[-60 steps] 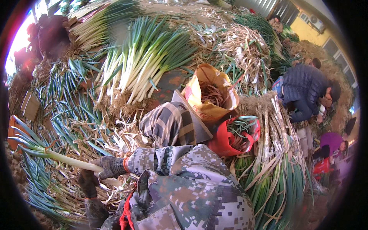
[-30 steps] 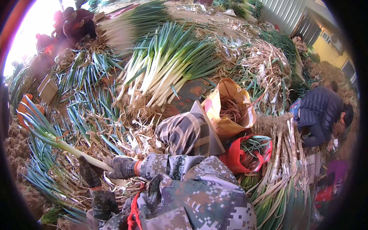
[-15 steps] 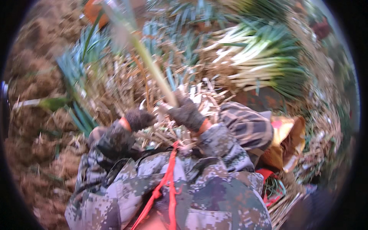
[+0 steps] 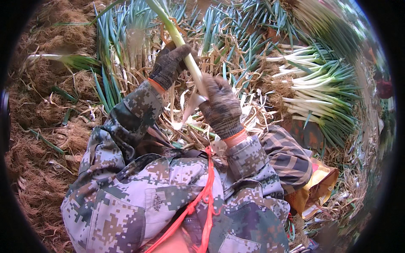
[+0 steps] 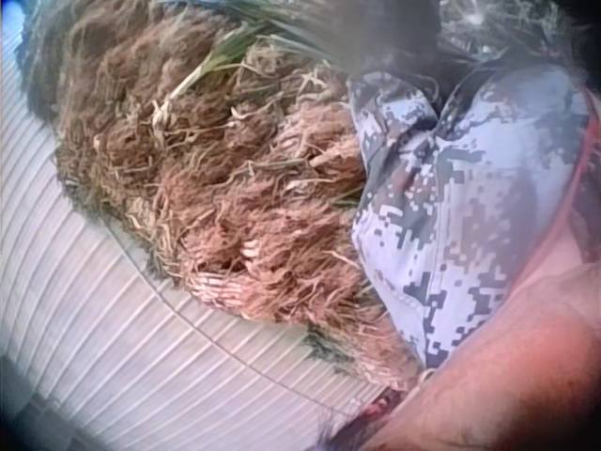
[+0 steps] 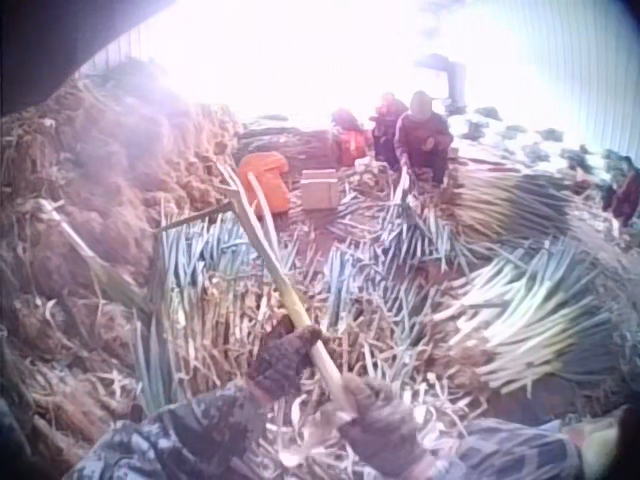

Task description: The person sits on the ground and repeatedly cleans leeks by hand, peeling away outer layers and removing roots. The cleaned leeks are placed in a pile to the right.

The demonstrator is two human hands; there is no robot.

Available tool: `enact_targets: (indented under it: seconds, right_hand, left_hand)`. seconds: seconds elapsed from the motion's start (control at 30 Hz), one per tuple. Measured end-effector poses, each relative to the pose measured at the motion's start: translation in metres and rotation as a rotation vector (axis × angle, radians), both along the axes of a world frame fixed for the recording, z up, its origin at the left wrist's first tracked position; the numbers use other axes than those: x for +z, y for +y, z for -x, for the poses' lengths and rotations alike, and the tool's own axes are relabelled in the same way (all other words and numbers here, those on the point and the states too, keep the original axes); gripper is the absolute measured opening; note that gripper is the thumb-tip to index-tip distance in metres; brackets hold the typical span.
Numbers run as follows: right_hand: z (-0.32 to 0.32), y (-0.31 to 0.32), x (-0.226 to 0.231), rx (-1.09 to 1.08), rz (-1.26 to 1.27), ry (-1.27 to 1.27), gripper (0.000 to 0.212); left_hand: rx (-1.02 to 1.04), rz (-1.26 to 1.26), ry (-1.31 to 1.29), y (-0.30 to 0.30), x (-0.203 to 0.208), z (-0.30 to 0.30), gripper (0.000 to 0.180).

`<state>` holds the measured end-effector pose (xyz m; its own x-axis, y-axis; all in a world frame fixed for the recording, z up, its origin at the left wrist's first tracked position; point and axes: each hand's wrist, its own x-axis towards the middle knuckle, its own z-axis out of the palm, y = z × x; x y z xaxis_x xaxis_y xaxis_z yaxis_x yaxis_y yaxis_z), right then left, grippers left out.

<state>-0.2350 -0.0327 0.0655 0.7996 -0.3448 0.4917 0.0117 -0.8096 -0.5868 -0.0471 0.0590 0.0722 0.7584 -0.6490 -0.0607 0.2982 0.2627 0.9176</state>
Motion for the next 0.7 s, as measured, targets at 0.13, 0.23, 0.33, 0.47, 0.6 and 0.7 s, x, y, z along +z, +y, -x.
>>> enact_targets:
  seconds: [0.13,0.23,0.33,0.47,0.6,0.7]
  right_hand:
    - [-0.021,-0.004,0.004,0.378,0.331,-0.068,0.021]
    - [0.004,-0.003,-0.015,0.437,0.163,0.017,0.016]
    - [0.071,-0.003,-0.053,0.316,0.092,0.745,0.023]
    - [0.128,-0.019,-0.083,0.266,0.056,1.185,0.039]
    - [0.102,-0.031,-0.041,0.138,-0.052,0.946,0.054]
    - [0.034,-0.018,-0.005,0.213,-0.069,0.344,0.057]
  left_hand:
    - [0.127,0.092,-0.064,0.000,0.003,-0.026,0.025]
    - [0.333,0.247,0.014,0.008,0.015,-0.065,0.016]
    - [0.541,0.179,-0.075,0.037,0.016,-0.110,0.009]
    - [0.629,0.357,0.020,0.063,0.003,-0.141,0.011]
    - [0.762,0.229,0.036,0.065,0.006,-0.137,0.008]
    - [0.690,0.305,-0.047,0.059,0.012,-0.121,0.010]
